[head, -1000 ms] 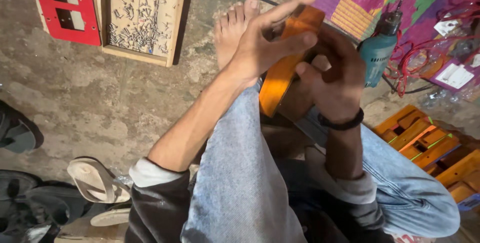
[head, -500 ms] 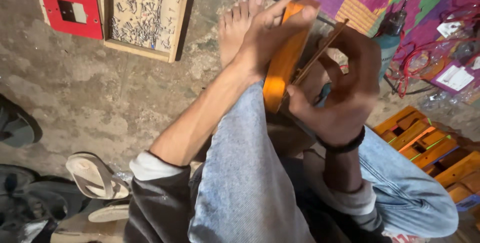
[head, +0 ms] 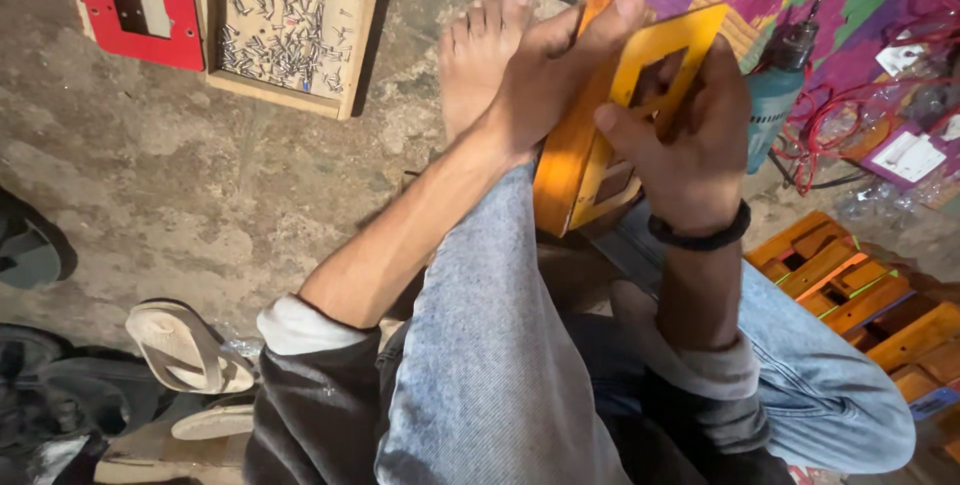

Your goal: The person uses a power drill to attach colorful plastic switchboard frames to wooden boards. They handle multiple frames of different colors, securing each one with screws while sitting on the floor.

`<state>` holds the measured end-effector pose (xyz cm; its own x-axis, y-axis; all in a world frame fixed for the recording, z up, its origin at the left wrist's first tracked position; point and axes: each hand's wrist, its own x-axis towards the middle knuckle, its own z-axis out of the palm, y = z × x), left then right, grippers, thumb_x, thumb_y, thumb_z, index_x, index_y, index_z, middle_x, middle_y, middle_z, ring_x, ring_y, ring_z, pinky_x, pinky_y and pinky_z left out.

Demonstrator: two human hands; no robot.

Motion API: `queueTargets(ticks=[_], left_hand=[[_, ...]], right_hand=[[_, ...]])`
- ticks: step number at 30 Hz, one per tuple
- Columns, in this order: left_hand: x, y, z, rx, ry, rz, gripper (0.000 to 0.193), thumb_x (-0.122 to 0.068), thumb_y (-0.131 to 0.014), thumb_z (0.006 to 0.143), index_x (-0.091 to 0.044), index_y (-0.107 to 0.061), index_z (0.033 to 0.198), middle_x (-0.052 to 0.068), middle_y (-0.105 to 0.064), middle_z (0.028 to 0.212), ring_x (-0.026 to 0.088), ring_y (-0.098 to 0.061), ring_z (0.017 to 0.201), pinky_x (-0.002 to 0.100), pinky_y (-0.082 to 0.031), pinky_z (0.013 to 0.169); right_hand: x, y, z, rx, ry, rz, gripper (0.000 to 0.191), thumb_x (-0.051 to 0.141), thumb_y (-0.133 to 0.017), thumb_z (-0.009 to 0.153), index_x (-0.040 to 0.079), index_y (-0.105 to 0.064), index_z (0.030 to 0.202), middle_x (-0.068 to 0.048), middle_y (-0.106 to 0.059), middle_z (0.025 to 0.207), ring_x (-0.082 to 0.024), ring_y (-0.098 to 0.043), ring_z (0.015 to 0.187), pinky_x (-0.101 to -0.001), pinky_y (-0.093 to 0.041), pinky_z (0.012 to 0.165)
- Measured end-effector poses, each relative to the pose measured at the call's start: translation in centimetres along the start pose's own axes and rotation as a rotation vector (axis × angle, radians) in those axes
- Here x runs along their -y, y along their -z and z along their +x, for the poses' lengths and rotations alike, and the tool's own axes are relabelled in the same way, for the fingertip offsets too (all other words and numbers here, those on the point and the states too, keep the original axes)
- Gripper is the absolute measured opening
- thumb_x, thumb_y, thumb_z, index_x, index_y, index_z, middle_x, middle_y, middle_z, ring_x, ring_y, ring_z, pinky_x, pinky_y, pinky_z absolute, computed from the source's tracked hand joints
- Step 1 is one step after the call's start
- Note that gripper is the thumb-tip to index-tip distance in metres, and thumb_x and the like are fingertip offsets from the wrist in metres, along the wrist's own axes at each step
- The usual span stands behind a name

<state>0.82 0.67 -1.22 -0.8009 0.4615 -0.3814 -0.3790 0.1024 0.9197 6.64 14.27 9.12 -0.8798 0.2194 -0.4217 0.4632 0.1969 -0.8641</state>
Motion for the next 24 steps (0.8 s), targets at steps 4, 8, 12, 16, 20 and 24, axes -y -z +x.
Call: queueTargets(ticks=[4,8,12,16,20,24], left_hand=[[1.7,-0.5,-0.2,-0.047,-0.044,-0.053,0.033,-0.035,-0.064,0.108,-0.005,-0.074,0.117,-0.002,-0.058,0.084,0.007,-0.051,0.08,0.025,-0.041,0.071],[1.0,-0.3,-0.3,0.088,0.042,-0.422,0.034,-0.031,-0.061,0.107,-0.002,-0.072,0.121,-0.005,-0.063,0.082,0.002,-0.053,0.072,0.021,-0.043,0.063],[-0.2,-0.2,-0.2,0.135,0.057,-0.541,0.036,-0.031,-0.067,0.106,0.002,-0.074,0.119,-0.002,-0.07,0.09,0.002,-0.059,0.08,0.021,-0.05,0.069],[0.2,-0.2,-0.1,0.184,0.114,-0.654,0.036,-0.029,-0.068,0.104,0.003,-0.072,0.121,0.001,-0.071,0.088,0.005,-0.063,0.078,0.023,-0.053,0.067],[1.6,-0.1,0.0,0.117,-0.003,-0.237,0.032,-0.03,-0.066,0.102,0.002,-0.066,0.104,0.003,-0.074,0.084,0.004,-0.069,0.075,0.023,-0.058,0.063],[1.8,0.5,-0.3,0.12,-0.213,-0.205,0.035,-0.035,-0.056,0.107,-0.003,-0.068,0.116,0.004,-0.074,0.096,0.007,-0.071,0.084,0.021,-0.058,0.072]], right_hand=[[1.3,0.0,0.2,0.006,-0.048,-0.045,0.046,-0.001,-0.083,0.092,0.002,-0.051,0.124,-0.001,-0.058,0.105,-0.009,-0.059,0.093,-0.0242,-0.054,0.085],[2.6,0.1,0.4,0.07,-0.018,0.006,0.043,-0.003,-0.08,0.095,0.001,-0.05,0.125,-0.002,-0.063,0.108,-0.009,-0.066,0.099,-0.0243,-0.058,0.086],[2.8,-0.1,-0.1,0.101,0.024,-0.029,0.044,-0.004,-0.086,0.099,0.0,-0.051,0.126,-0.003,-0.061,0.108,-0.009,-0.065,0.099,-0.0237,-0.057,0.086],[2.8,-0.2,-0.4,0.078,0.023,-0.102,0.047,-0.001,-0.09,0.096,0.0,-0.052,0.123,-0.002,-0.057,0.105,-0.007,-0.061,0.093,-0.0216,-0.055,0.08],[3.8,-0.8,-0.5,0.077,0.053,-0.266,0.051,0.008,-0.096,0.092,0.0,-0.053,0.117,-0.001,-0.059,0.099,-0.007,-0.063,0.086,-0.0213,-0.056,0.071],[5.1,-1.3,-0.6,0.083,0.05,-0.407,0.059,0.017,-0.102,0.085,-0.001,-0.053,0.114,-0.002,-0.059,0.095,-0.008,-0.061,0.08,-0.0223,-0.055,0.066]])
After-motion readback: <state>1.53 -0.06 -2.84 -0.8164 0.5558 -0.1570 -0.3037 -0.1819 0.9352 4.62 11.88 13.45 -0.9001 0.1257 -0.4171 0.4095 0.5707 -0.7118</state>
